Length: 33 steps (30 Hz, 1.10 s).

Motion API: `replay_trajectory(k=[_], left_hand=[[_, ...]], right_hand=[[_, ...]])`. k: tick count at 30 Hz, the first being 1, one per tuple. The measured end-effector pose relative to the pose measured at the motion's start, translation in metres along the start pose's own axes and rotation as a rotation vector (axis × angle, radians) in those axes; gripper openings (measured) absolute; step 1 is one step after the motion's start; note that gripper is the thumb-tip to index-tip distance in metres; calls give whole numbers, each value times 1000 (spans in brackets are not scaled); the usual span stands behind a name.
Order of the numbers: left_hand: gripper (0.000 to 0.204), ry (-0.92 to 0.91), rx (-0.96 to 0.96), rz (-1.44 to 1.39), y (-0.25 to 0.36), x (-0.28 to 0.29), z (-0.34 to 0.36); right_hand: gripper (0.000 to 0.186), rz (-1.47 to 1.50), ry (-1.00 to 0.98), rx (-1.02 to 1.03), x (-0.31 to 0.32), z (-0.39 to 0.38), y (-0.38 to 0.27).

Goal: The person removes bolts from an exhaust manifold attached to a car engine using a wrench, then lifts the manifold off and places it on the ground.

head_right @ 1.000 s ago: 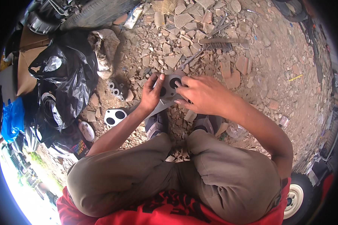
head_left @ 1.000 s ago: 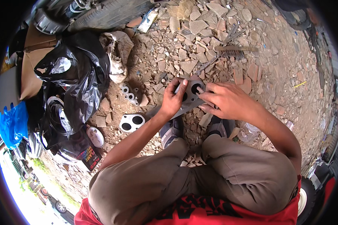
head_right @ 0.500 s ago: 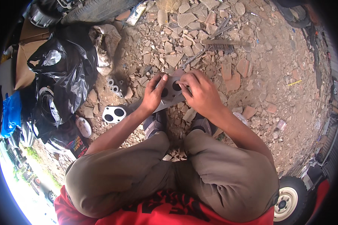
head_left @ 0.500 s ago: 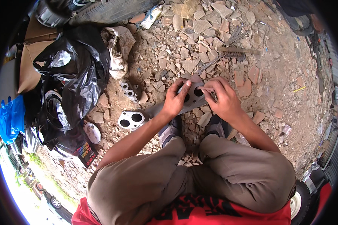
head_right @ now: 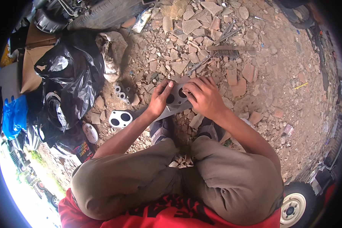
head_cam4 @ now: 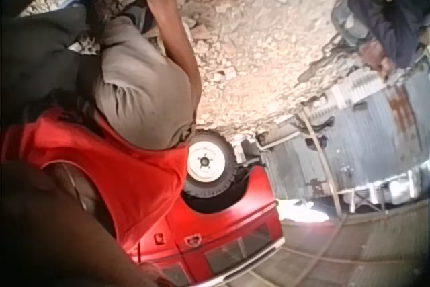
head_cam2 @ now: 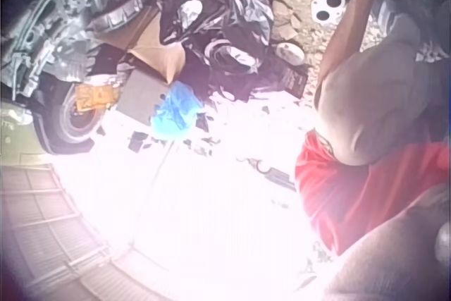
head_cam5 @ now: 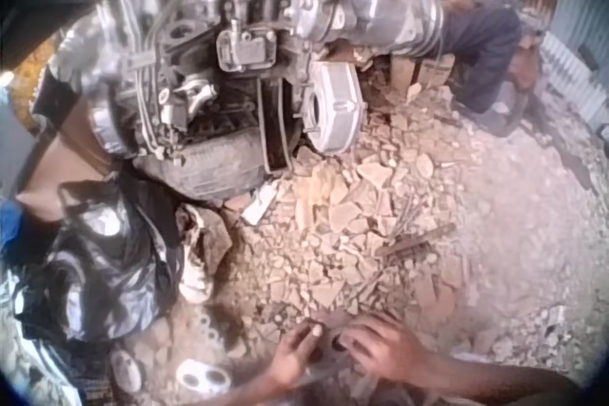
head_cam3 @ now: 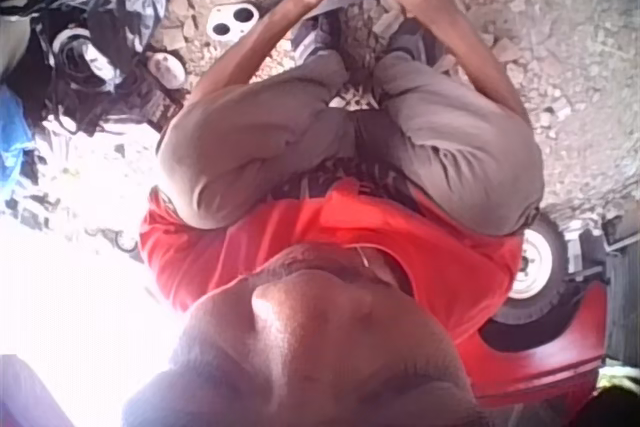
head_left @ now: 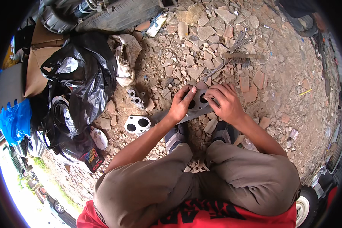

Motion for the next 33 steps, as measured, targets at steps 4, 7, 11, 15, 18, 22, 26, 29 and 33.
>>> replay_trajectory(k=[4, 7, 11, 15, 18, 22, 26, 29, 33], left_hand=[[35, 1, 19, -22, 1, 2, -2], [36, 4, 32, 4, 2, 1, 2], [36, 38, 24, 26, 0, 7, 7], [35, 12, 46, -2, -4, 3, 8], [36, 61, 29, -37, 0, 5, 3], [39, 75, -2, 105, 3, 5, 6], [43, 70, 17, 72, 2, 5, 10], [45, 93, 7, 41, -2, 7, 14], [48, 67, 35, 13, -7, 10, 16]], right_hand=[[29, 8, 40, 43, 7, 0, -5], [29, -26, 9, 11, 1, -2, 3], [27, 12, 65, 25, 7, 4, 2], [24, -32, 32, -6, 0, 1, 10], [21, -27, 58, -28, 4, 1, 7], [19, -50, 79, -53, 7, 1, 4], [17, -19, -12, -123, -7, -3, 17], [16, -27, 142, -73, 12, 2, 13], [17, 1, -20, -185, -13, -2, 26]])
Point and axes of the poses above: each hand's wrist, its own z-axis towards the middle knuckle, its own x-axis out of the back of the hand, y = z × x, the point moved 10 cm from there along z, towards the middle knuckle, and after that the axes turned 7 degrees about x, right-handed, at the moved point
